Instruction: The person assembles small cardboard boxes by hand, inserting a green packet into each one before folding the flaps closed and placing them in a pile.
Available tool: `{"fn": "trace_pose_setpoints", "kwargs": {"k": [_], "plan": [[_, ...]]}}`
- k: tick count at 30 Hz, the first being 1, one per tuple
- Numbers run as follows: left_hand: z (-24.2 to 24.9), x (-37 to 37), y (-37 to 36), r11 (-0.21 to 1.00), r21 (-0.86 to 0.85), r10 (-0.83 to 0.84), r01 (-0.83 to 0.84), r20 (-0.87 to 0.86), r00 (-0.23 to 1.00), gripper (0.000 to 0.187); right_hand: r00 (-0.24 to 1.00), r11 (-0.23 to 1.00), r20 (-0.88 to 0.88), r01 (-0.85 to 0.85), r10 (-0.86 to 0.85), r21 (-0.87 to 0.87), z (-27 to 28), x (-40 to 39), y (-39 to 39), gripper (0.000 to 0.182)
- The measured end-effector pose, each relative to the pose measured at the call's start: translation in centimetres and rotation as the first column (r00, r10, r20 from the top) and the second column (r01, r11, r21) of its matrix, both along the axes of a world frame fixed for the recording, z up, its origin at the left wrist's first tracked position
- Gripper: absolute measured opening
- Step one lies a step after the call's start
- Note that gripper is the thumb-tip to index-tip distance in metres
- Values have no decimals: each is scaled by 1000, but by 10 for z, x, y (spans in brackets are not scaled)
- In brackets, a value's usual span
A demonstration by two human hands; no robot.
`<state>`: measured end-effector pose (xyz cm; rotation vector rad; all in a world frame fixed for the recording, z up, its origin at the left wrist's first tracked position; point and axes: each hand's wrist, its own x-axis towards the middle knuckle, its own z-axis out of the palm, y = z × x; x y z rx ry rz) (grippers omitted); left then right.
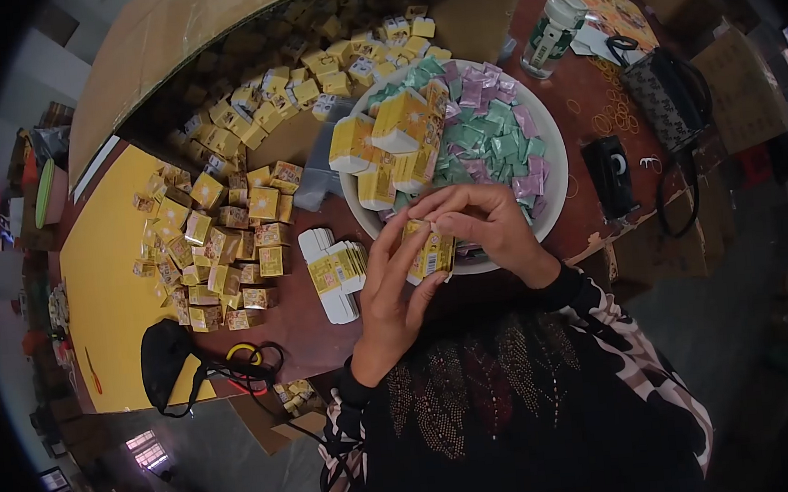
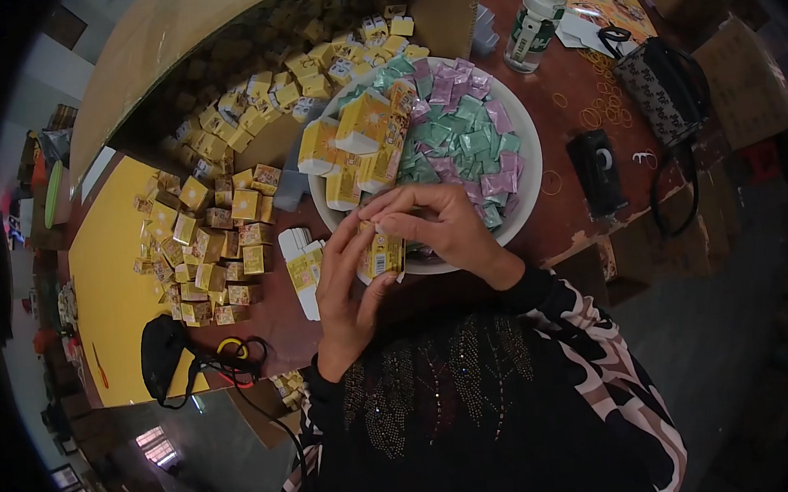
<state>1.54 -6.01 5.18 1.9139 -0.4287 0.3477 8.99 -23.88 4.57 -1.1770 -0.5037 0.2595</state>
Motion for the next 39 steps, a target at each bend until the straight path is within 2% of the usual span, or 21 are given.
{"fn": "trace_pose_setpoints", "kwargs": {"k": [2, 6, 8, 12, 16, 18, 20, 21, 23, 27, 29, 34, 36, 39], "plan": [[-1, 0, 2, 1000, 8, -12, 12, -1, 1000, 59, 989, 991, -143, -56, 39, -120, 8, 5, -6, 11], [0, -1, 4, 999, -28, -42, 41, -46, 998, 58, 986, 982, -154, -93, 68, -164, 17, 7, -9, 13], [-1, 0, 3, 999, -36, -39, 37, -61, 997, 57, 996, 980, -84, -53, 37, -190, 17, 7, -8, 12], [-5, 0, 4, 993, -112, -53, 37, -146, 988, 55, 990, 975, -140, -27, -5, -221, 16, 5, -6, 10], [-3, -1, 1, 993, -122, -15, -3, -151, 988, 53, 996, 971, -92, -42, 21, -234, 14, 7, -9, 8], [-4, -1, 3, 983, -182, -26, 0, -138, 990, 52, 998, 972, -54, -53, 42, -228, 12, 7, -10, 8], [0, 0, 3, 989, -146, -32, 13, -124, 992, 52, 998, 987, 51, -29, 38, -161, 8, 6, -10, 9], [2, 0, 3, 994, -109, -40, 28, -109, 993, 52, 998, 987, 51, -27, 36, -161, 9, 7, -11, 9], [0, 1, 2, 997, -71, -45, 38, -104, 994, 52, 992, 980, -66, -119, 110, -161, 12, 12, -16, 11], [0, 3, 5, 998, 13, -55, 56, -52, 997, 53, 976, 959, -147, -189, 160, -211, 19, 17, -21, 11], [1, 4, 7, 997, -15, -81, 81, -68, 994, 53, 983, 943, -127, -162, 130, -291, 19, 17, -20, 11], [2, 2, 6, 994, -34, -103, 100, -94, 990, 52, 984, 952, -131, -155, 124, -262, 18, 19, -19, 12], [2, 1, 4, 994, -93, -76, 64, -135, 988, 50, 985, 952, -129, -147, 116, -268, 21, 18, -20, 14], [1, 0, 3, 995, -65, -84, 77, -107, 991, 49, 985, 940, -99, -167, 143, -296, 22, 22, -22, 14]]}}
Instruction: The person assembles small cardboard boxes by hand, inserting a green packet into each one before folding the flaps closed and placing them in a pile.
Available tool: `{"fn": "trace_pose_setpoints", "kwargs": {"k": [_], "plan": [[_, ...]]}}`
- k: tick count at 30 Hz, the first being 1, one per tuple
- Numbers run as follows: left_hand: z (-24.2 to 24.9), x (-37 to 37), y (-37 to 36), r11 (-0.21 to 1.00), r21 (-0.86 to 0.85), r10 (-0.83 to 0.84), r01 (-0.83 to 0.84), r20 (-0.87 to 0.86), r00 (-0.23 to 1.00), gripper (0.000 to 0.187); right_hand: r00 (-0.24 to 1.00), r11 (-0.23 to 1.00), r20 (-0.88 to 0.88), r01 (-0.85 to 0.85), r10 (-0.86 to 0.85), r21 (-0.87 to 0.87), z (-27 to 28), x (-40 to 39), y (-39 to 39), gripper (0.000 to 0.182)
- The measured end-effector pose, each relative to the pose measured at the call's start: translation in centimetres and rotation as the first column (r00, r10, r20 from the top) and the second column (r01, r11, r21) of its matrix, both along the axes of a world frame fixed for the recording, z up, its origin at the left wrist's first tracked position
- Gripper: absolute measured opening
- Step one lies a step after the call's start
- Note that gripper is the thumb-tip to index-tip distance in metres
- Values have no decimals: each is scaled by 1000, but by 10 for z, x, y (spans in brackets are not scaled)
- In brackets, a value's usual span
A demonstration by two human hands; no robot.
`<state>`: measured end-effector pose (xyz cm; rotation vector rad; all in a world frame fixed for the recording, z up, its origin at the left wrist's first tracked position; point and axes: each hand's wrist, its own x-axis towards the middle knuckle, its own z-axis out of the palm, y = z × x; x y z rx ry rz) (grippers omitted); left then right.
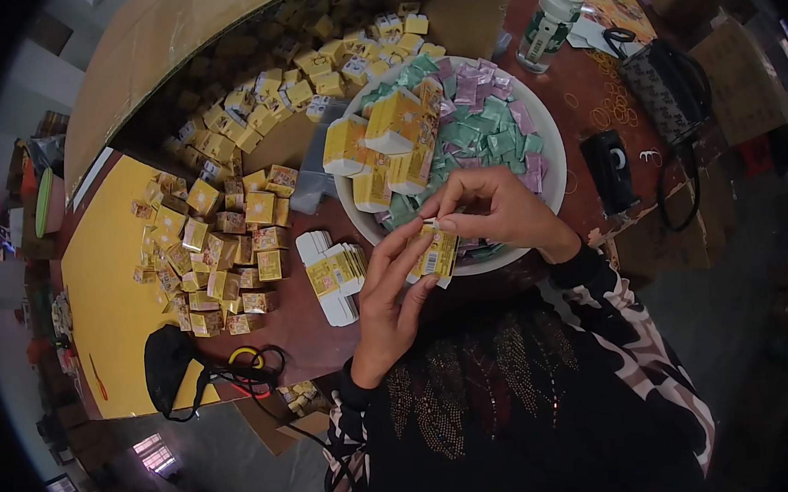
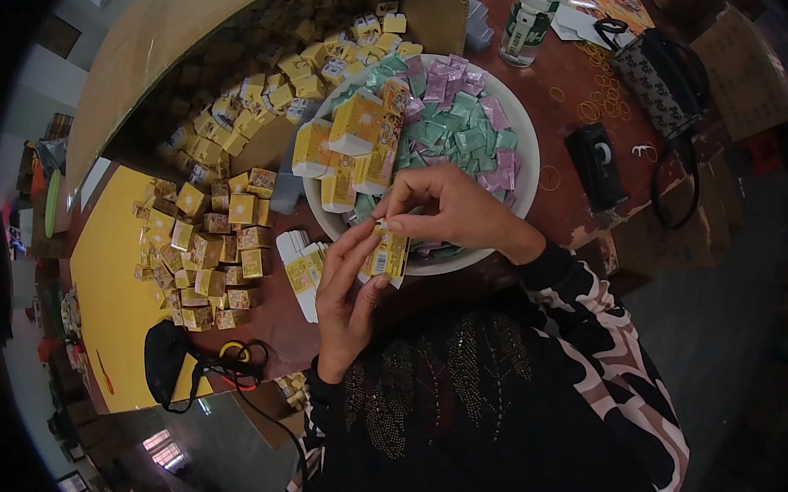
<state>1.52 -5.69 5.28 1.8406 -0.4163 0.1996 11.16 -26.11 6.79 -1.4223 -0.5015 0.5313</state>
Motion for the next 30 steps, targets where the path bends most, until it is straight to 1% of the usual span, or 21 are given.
{"fn": "trace_pose_setpoints", "kwargs": {"k": [3, 5, 8, 12, 14, 15, 17, 21, 23, 24, 26, 28, 30], "plan": [[-3, 1, 2, 999, 8, -48, 48, -12, 999, 50, 999, 999, -13, -35, 35, -13, -3, 2, -1, 10], [-5, 1, 2, 999, 9, -44, 44, -10, 999, 50, 1000, 998, -16, -27, 26, -57, -4, 2, 0, 10], [-4, 0, 1, 999, 25, -32, 32, -7, 999, 51, 1000, 997, -6, -10, 10, -77, -4, 0, 2, 9], [-3, -1, 0, 998, 64, -26, 25, 10, 1000, 51, 999, 998, 31, -14, 16, -68, -7, 1, 1, 9], [-4, 0, 0, 997, 76, -28, 27, 16, 999, 51, 999, 997, -37, -23, 20, -76, -7, 1, 1, 10], [-4, 0, -1, 996, 87, -29, 27, 21, 999, 50, 999, 997, -36, -21, 18, -77, -7, 1, 1, 10], [-5, 1, -1, 996, 81, -31, 29, 24, 999, 49, 999, 997, -35, 34, -36, -69, -7, -1, 3, 14], [-6, 0, -2, 997, 77, -22, 19, 33, 999, 47, 997, 994, -60, 47, -53, -95, -5, -3, 5, 14], [-8, 0, -2, 998, 59, -14, 13, 29, 999, 47, 991, 988, -18, 133, -135, -84, -1, -6, 10, 13], [-9, 0, -1, 999, 43, -6, 5, 25, 1000, 47, 991, 988, -19, 133, -135, -84, -2, -5, 8, 13], [-12, 0, -1, 999, 33, 4, -5, 31, 1000, 47, 999, 997, -14, 44, -45, -68, -5, -2, 4, 12], [-12, 0, -2, 1000, 23, 15, -16, 40, 999, 47, 999, 998, -15, 36, -37, -47, -7, -1, 3, 12], [-10, 0, -2, 999, 49, 2, -3, 34, 999, 47, 999, 999, -17, 29, -29, -26, -9, 1, 3, 12]]}}
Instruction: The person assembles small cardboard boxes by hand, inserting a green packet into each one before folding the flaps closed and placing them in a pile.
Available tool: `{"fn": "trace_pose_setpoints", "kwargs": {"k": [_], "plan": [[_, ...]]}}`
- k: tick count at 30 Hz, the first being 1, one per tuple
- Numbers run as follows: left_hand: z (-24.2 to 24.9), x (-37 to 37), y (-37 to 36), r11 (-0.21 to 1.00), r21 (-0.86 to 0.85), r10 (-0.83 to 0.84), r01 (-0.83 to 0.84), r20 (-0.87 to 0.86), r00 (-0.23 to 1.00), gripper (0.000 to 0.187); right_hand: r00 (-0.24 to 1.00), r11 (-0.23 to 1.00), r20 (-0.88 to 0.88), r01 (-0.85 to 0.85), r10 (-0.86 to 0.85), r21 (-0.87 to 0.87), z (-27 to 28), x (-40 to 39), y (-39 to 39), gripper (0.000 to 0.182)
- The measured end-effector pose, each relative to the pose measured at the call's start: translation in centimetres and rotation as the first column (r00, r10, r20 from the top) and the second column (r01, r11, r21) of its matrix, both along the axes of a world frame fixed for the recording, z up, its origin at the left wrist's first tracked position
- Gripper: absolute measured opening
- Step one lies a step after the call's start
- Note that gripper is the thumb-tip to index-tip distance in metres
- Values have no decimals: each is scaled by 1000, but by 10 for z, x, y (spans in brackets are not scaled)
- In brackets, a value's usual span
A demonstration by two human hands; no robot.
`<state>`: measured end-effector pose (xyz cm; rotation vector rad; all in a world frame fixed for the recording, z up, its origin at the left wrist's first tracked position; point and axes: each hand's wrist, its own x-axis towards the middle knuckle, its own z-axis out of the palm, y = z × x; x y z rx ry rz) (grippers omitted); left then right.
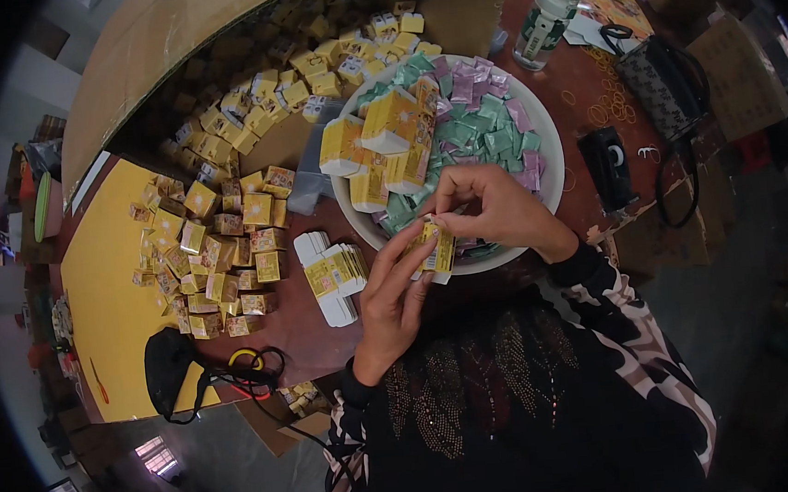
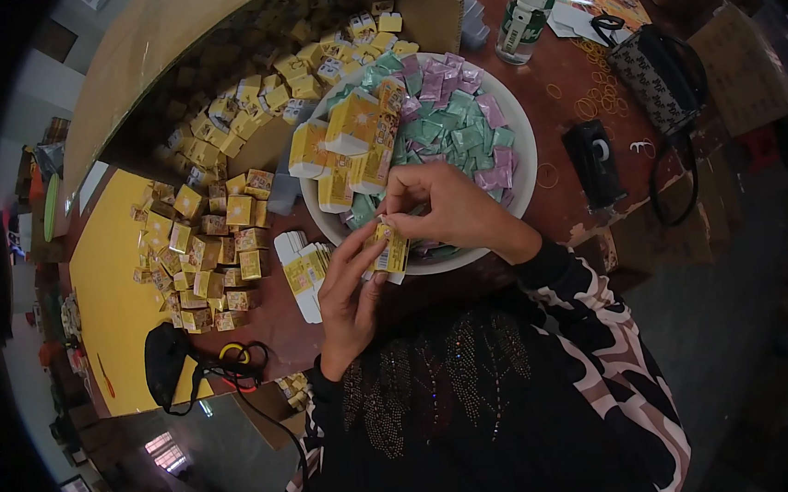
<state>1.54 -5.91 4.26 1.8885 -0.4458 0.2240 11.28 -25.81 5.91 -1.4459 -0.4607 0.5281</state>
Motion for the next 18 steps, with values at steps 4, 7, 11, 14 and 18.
{"fn": "trace_pose_setpoints", "kwargs": {"k": [4, 7, 11, 14, 18], "plan": [[0, 1, -1, 1000, 18, -4, 4, 14, 1000, 45, 999, 999, 34, -10, 12, -49, 7, 2, -1, 12], [-3, 0, 0, 1000, -11, 19, -19, 6, 1000, 43, 999, 997, 22, -27, 29, -72, 8, 4, -2, 12], [-3, -1, -1, 999, -46, 14, -15, -15, 1000, 40, 994, 992, 70, -74, 81, -104, -1, 10, -7, 17], [-2, -2, -1, 996, -68, 52, -54, -30, 998, 38, 996, 990, 37, -74, 78, -117, 6, 6, -9, 25], [-3, 0, 1, 984, -109, 142, -143, -18, 990, 38, 998, 999, 54, -22, 21, 24, 8, -14, 2, 36]]}}
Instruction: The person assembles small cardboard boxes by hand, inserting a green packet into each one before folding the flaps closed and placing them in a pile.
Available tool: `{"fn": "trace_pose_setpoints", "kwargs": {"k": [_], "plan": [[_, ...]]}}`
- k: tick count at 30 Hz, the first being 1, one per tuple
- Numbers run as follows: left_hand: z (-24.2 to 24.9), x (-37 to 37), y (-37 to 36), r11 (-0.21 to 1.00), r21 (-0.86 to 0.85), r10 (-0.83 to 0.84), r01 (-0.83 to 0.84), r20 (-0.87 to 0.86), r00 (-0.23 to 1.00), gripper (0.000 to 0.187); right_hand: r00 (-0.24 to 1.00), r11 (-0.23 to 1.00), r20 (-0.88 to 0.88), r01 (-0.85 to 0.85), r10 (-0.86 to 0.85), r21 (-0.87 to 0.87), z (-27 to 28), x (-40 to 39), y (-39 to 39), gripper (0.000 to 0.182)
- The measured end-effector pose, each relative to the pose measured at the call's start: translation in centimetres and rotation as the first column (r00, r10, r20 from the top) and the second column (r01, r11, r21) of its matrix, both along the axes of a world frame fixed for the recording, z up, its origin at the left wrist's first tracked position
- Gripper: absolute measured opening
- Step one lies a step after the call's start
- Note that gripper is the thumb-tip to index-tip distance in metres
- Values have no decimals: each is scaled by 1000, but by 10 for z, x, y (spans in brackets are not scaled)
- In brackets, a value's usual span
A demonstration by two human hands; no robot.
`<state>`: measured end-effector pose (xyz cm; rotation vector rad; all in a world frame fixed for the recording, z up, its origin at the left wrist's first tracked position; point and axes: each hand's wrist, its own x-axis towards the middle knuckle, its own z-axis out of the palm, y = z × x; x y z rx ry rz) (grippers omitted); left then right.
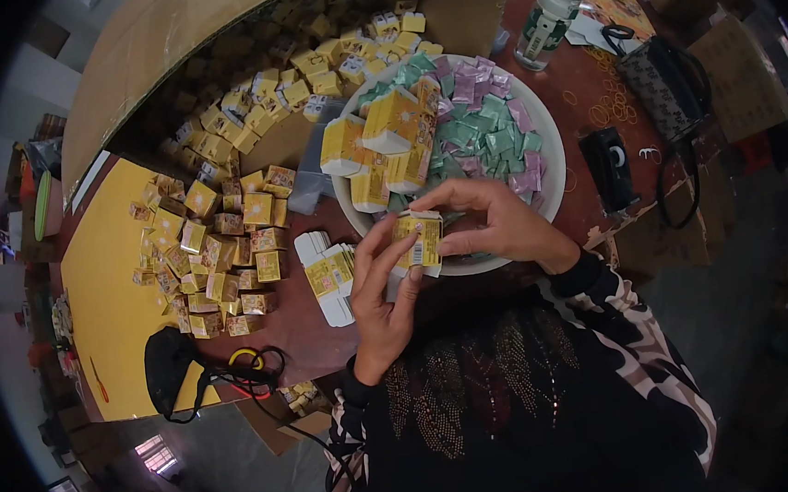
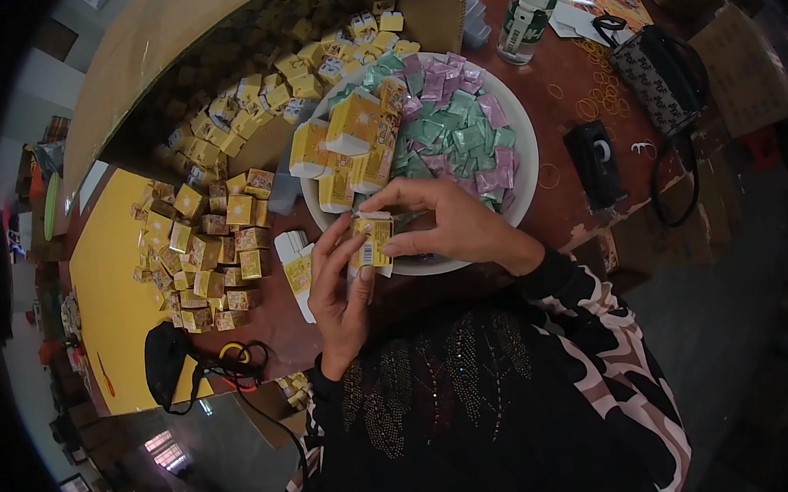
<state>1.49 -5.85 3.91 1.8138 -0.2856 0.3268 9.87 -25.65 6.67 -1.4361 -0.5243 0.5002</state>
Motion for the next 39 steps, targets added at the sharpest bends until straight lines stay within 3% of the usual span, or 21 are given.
{"fn": "trace_pose_setpoints", "kwargs": {"k": [2, 6, 8, 9, 11, 13, 15, 16, 24, 27, 33, 39], "plan": [[0, 1, -3, 1000, -23, -5, 6, 4, 1000, 39, 996, 997, -89, 31, -25, 71, -11, -2, 0, 44], [3, 1, -4, 998, -39, -46, 46, 3, 999, 42, 996, 996, -82, 28, -21, 81, 1, -7, -1, 43], [0, 1, -3, 998, -46, -37, 37, -7, 999, 41, 983, 992, 158, 105, -93, -72, 8, -14, 4, 37], [-1, 1, -2, 998, -54, -24, 23, -17, 1000, 40, 983, 992, 160, 107, -94, -72, 8, -12, 1, 37], [0, 1, 2, 996, -75, -56, 54, -24, 998, 38, 999, 1000, -41, 26, -26, -8, 4, -5, -6, 35], [1, 0, 3, 992, -97, -86, 83, -32, 996, 37, 998, 997, -69, -7, 13, 79, -2, 3, -8, 34], [1, 1, 4, 933, -327, -173, 150, -42, 984, 34, 994, 985, -91, -37, 53, 169, -3, 4, -7, 33], [1, 2, 4, 933, -326, -174, 151, -43, 984, 34, 993, 984, -102, -36, 54, 173, -3, 2, -5, 33], [3, -2, 1, 989, -125, -79, 81, 22, 997, 28, 991, 986, -134, 15, 8, 164, 0, -7, 3, 29], [-3, -3, -2, 980, -192, -44, 43, -1, 999, 29, 990, 977, -136, 51, -23, 205, 3, -7, 4, 15], [1, -4, -7, 985, -133, 114, -112, 9, 993, 34, 999, 983, 24, 27, -31, 180, -8, -9, 9, 12], [3, -3, -5, 971, 36, 234, -238, 93, 968, 46, 965, 952, -162, 236, -206, 195, -13, -24, 23, 10]]}}
